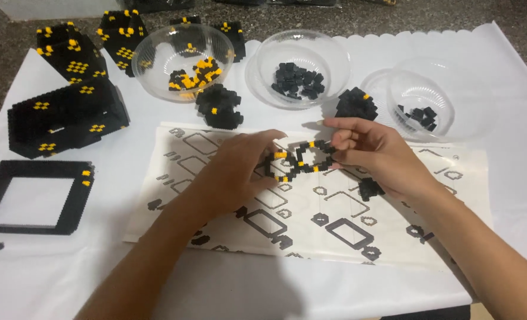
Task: Assembling a structure from small black and yellow interlocking toy blocks using a printed guide.
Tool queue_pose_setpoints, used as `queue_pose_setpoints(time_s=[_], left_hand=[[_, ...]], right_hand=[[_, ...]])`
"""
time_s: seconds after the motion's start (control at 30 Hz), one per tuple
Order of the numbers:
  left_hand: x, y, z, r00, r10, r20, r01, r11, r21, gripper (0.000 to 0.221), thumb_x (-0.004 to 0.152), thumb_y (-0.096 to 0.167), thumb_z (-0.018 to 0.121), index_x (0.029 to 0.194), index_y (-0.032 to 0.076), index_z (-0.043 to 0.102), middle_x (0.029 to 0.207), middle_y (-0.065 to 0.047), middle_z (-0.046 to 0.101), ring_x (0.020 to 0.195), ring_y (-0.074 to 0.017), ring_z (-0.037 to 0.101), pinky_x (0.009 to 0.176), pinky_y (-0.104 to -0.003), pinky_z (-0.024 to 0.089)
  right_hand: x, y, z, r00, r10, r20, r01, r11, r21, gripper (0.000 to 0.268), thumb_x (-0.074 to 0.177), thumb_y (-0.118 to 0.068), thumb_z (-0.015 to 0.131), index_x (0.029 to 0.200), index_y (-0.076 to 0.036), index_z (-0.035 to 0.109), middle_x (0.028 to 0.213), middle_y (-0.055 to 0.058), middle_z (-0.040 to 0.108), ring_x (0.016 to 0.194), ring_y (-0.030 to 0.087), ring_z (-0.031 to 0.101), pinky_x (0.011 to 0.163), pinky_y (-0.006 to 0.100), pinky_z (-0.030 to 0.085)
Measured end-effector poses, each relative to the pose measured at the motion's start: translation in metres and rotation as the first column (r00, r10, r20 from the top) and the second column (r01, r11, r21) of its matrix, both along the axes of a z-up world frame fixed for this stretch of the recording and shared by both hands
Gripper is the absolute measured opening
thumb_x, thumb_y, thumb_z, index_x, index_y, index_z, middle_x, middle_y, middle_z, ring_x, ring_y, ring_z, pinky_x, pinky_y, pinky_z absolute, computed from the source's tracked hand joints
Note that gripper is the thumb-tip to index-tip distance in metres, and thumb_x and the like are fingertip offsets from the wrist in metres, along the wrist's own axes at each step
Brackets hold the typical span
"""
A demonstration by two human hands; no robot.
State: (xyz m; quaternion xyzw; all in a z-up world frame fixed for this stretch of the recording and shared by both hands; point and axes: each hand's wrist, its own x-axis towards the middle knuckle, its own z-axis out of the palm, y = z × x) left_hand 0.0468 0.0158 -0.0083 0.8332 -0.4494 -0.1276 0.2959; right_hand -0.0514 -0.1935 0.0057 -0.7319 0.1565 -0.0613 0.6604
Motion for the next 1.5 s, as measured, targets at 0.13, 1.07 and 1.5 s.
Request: queue_pose_setpoints(time_s=[0.13,1.07,1.5], left_hand=[[0.003,0.004,-0.004,0.998,-0.055,0.002,0.054,0.985,-0.161,0.068,0.073,-0.004,0.073,0.132,0.008,0.041,0.114,-0.018,0.057,0.108,-0.0354,0.058,0.089,-0.047,0.049],[0.008,0.000,-0.008,0.899,0.199,-0.390,-0.371,0.820,-0.437,0.027,0.079,-0.001,0.071,0.103,0.010,0.068,0.091,-0.013,0.068,0.083,-0.0284,0.071,0.071,-0.034,0.060],[0.004,-0.002,0.005,0.858,0.323,-0.400,-0.390,0.916,-0.097,0.019,0.088,0.014,0.063,0.106,0.008,0.064,0.094,-0.014,0.066,0.084,-0.0247,0.069,0.073,-0.037,0.057]], right_hand=[[0.000,-0.001,0.000,1.000,0.002,0.009,-0.002,1.000,0.011,0.057,0.070,0.012,0.063,0.125,0.012,0.051,0.084,0.012,0.055,0.078,0.017,0.058,0.069,0.035,0.061],[-0.001,-0.020,0.003,0.979,-0.131,0.157,0.118,0.989,0.087,0.039,0.084,0.000,0.051,0.123,0.005,0.054,0.096,0.012,0.060,0.086,0.019,0.063,0.080,0.031,0.054],[-0.003,-0.012,0.008,0.972,-0.174,0.159,0.161,0.983,0.091,0.039,0.083,-0.001,0.052,0.122,0.005,0.053,0.095,0.008,0.061,0.084,0.014,0.063,0.080,0.031,0.057]])
